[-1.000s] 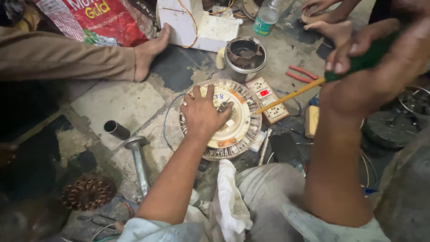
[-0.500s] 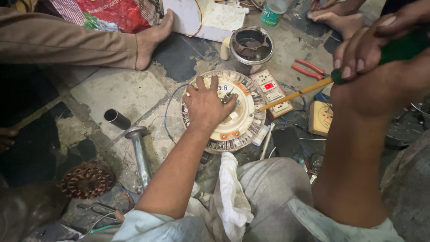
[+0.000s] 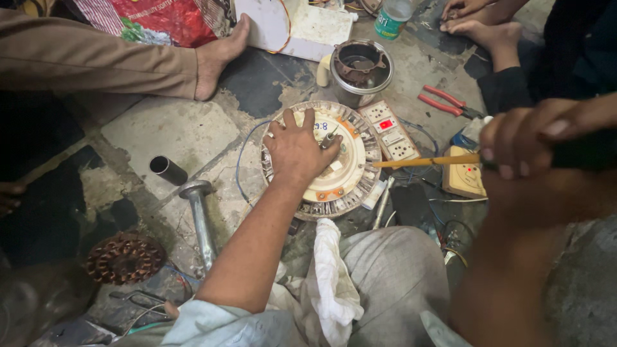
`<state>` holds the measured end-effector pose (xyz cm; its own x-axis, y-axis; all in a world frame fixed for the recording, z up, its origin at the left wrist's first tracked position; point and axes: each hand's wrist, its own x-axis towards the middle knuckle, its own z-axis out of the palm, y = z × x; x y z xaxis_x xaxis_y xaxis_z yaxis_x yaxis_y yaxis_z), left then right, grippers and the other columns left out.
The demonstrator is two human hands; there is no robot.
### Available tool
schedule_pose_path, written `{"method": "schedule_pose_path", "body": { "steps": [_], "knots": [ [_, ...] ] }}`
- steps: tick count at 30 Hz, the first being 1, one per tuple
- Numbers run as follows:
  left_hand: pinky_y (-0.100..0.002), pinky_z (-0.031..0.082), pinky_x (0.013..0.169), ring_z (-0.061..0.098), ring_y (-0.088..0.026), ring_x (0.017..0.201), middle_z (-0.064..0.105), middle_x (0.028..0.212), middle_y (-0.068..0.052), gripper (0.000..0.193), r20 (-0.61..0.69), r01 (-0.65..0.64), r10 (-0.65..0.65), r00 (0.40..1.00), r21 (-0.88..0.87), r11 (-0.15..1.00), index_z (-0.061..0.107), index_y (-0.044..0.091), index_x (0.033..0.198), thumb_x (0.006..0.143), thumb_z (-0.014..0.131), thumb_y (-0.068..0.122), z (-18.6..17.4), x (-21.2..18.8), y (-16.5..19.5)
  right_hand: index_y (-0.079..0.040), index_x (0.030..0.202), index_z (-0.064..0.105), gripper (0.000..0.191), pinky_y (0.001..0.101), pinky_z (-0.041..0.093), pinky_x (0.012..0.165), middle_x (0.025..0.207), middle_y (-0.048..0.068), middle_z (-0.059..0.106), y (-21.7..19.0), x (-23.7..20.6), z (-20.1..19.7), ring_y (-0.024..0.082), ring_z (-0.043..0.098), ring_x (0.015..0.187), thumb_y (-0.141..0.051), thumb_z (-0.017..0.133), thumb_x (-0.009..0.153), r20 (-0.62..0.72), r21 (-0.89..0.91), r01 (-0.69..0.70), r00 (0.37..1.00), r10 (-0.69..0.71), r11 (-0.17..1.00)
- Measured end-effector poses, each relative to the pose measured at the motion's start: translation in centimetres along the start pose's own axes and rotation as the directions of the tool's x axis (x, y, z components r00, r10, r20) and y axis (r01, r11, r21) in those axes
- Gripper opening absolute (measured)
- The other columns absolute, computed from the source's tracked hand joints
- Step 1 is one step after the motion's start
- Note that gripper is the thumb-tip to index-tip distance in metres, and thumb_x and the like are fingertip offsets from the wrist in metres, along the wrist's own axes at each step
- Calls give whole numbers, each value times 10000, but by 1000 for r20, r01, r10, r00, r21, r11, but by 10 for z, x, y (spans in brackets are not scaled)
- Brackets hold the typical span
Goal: The person sits on the floor and uses a screwdriver to adjust screws on a circular motor stator. They then use a marker to write on the stator and wipe it with a cloth. The person continues to adjust the stator with a screwdriver and handles other tools and parts on the floor.
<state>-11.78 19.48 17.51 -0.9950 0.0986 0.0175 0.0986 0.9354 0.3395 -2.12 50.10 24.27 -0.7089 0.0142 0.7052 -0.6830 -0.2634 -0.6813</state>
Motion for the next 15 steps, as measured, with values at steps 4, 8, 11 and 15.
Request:
{"method": "schedule_pose_path", "body": {
  "steps": [4,8,11,15],
  "knots": [
    [-660,386,1003,425,-483,1296,424,1452,-212,883,25,1,-1,1000,8,1000,485,194,1471,767,719,674,-1,0,1,-103,1194,548,396,389,425,639,749,18,499,0,-34,-40,204,482,597,-487,462,1154,-132,-42,19,991,-24,999],
    [-670,374,1009,423,-476,1294,430,1435,-212,882,5,-4,4,1000,10,1000,483,189,1467,770,727,672,-4,0,2,-158,1307,549,509,431,503,670,794,23,551,-2,-25,-52,232,566,649,-557,466,1002,36,-87,-42,998,46,995],
    [-642,407,976,432,-477,1284,414,1458,-219,883,4,-12,12,1000,-1,1000,490,188,1461,760,731,668,-5,0,2,-130,1279,544,554,396,496,601,780,75,593,7,5,-17,215,546,600,-594,422,1002,-36,96,-73,996,77,993],
    [-638,406,985,455,-462,1262,451,1421,-206,875,-26,-18,17,1000,-11,1000,511,181,1452,756,742,659,1,-2,-2,-155,1138,552,408,359,462,537,668,20,580,5,79,26,159,497,499,-534,448,1030,350,231,-159,934,70,960]
  ]
}}
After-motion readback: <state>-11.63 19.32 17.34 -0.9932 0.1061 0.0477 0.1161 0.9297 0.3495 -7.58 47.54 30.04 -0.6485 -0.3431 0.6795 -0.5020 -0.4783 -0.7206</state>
